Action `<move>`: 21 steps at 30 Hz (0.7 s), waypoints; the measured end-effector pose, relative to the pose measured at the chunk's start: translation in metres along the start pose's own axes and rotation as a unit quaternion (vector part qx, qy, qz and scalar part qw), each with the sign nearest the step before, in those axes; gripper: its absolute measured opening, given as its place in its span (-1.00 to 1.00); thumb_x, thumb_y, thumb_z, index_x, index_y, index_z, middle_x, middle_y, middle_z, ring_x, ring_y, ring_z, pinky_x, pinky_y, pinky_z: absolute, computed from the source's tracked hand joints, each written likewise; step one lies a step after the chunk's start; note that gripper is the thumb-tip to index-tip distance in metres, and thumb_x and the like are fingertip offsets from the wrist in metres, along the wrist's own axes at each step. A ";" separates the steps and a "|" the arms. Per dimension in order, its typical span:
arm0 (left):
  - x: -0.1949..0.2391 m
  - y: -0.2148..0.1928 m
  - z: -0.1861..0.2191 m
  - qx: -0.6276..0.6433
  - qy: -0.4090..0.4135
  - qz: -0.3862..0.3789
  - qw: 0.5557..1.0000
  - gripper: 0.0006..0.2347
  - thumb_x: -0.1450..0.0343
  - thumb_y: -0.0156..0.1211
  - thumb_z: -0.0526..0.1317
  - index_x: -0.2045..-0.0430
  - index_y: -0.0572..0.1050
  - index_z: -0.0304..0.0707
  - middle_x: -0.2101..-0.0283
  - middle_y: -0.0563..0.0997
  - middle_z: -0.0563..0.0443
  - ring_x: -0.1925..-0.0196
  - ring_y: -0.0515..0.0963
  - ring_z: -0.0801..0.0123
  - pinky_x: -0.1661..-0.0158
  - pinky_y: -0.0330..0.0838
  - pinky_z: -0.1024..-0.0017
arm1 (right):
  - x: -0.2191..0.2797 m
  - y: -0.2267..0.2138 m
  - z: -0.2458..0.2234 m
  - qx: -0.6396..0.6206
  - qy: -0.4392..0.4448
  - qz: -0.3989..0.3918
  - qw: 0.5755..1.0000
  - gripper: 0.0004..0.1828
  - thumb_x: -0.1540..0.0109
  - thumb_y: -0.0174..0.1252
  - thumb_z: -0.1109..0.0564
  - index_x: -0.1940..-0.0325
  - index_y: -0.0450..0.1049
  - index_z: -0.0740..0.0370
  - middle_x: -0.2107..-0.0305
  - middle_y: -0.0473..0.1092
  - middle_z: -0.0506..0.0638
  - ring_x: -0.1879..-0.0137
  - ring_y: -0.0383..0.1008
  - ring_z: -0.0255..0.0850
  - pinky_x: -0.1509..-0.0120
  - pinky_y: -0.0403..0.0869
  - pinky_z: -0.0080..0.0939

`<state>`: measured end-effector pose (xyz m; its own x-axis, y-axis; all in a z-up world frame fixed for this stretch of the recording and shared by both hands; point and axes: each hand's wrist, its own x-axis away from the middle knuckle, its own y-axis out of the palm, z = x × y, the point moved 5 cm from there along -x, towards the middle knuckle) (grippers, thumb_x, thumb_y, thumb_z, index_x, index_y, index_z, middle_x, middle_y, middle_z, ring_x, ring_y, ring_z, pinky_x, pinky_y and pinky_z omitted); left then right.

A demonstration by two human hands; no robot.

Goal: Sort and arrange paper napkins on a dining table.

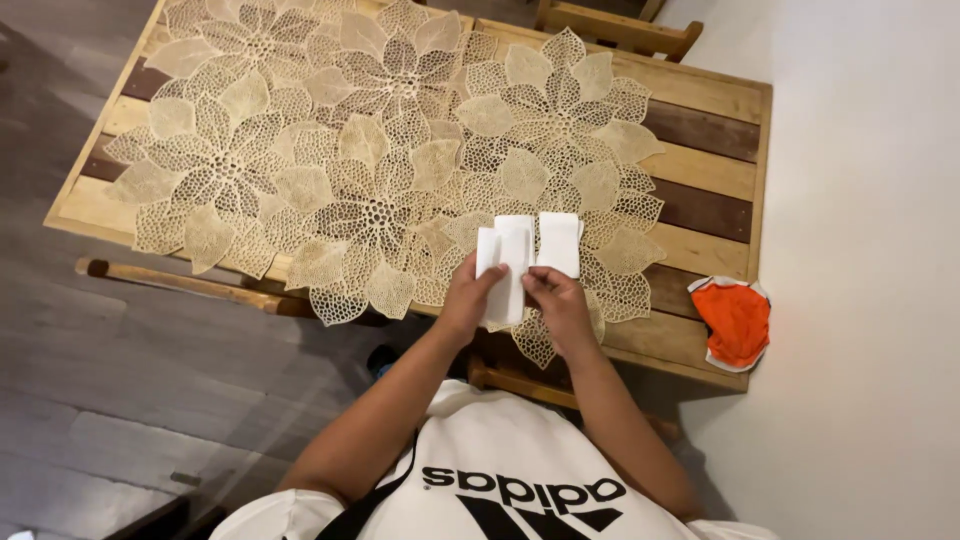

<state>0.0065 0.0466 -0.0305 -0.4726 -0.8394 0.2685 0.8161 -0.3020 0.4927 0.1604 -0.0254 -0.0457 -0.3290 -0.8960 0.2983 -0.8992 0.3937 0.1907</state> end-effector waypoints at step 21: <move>-0.003 -0.047 0.014 0.060 -0.014 0.034 0.998 -0.57 -0.38 -0.06 -0.31 -0.20 0.36 -0.26 0.14 0.58 -0.05 0.27 0.57 0.32 0.26 0.52 0.31 | -0.042 0.015 -0.063 0.059 -0.108 -0.044 0.991 -0.69 -0.34 0.26 0.12 -0.08 0.53 0.38 0.32 0.43 -0.12 0.23 0.34 -0.42 0.07 0.43 -0.36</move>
<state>-0.0354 0.0703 -0.0428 -0.4283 -0.8428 0.3260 0.8013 -0.1875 0.5681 0.1795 0.0313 0.0036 -0.2911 -0.9537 0.0757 -0.9503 0.2974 0.0920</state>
